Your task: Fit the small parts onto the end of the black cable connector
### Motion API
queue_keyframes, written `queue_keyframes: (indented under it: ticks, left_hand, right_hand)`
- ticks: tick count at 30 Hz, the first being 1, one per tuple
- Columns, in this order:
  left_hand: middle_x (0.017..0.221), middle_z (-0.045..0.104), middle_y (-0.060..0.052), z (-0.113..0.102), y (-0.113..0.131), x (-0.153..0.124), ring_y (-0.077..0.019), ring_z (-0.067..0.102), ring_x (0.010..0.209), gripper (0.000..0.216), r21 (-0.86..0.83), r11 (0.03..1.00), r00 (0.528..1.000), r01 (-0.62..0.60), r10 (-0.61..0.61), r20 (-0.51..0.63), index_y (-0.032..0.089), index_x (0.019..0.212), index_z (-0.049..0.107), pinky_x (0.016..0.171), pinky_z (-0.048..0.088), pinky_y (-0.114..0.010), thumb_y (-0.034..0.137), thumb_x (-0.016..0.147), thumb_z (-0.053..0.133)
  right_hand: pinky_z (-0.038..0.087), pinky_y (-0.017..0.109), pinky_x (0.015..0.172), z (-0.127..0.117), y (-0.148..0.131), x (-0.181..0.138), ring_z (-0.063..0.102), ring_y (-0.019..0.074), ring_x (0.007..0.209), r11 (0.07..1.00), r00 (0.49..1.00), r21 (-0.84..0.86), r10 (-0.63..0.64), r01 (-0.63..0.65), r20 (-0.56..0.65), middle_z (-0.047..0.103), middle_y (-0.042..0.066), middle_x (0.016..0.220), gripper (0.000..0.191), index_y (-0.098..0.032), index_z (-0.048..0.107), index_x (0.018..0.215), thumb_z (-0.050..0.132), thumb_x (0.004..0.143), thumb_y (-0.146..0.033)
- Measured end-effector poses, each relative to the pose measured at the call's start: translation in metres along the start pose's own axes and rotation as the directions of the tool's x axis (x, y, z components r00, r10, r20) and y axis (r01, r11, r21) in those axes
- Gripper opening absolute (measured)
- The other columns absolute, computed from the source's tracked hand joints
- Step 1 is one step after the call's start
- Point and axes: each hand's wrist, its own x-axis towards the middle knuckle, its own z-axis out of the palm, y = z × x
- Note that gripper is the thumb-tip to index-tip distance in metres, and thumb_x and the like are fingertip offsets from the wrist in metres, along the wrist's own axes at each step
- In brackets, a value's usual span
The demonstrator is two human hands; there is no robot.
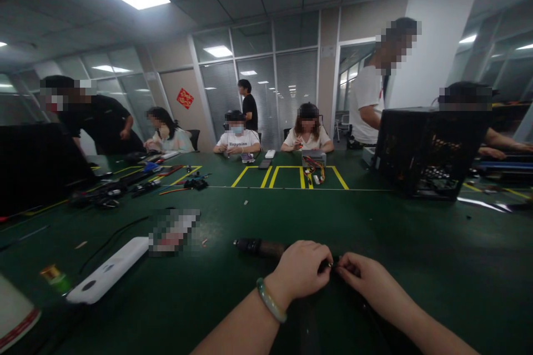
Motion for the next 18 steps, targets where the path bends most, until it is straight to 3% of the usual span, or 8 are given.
queue_keyframes:
  ticks: [13, 18]
  left_hand:
    - [0.097, 0.066, -0.001, 0.002, -0.004, 0.002, -0.019, 0.06, 0.095, 0.01, 0.009, 0.999, 0.999, -0.037, 0.037, -0.004, 0.02, 0.095, 0.061, 0.089, 0.043, -0.034, 0.023, 0.088, 0.056]
    - [0.099, 0.066, -0.001, -0.001, -0.004, 0.002, -0.0191, 0.06, 0.095, 0.012, 0.028, 0.998, 0.999, -0.054, 0.054, -0.003, 0.021, 0.098, 0.061, 0.087, 0.044, -0.034, 0.024, 0.087, 0.057]
  right_hand:
    - [0.041, 0.026, 0.06, 0.005, -0.018, -0.006, 0.065, 0.0195, 0.074, 0.989, 0.992, -0.099, 0.104, -0.11, -0.069, 0.071, 0.001, 0.081, 0.023, -0.025, 0.065, 0.085, 0.049, 0.09, -0.04]
    - [0.039, 0.027, 0.059, 0.009, -0.018, -0.003, 0.063, 0.02, 0.07, 0.971, 0.989, -0.219, 0.073, -0.1, -0.13, 0.069, 0.0, 0.075, 0.026, -0.024, 0.065, 0.08, 0.05, 0.09, -0.043]
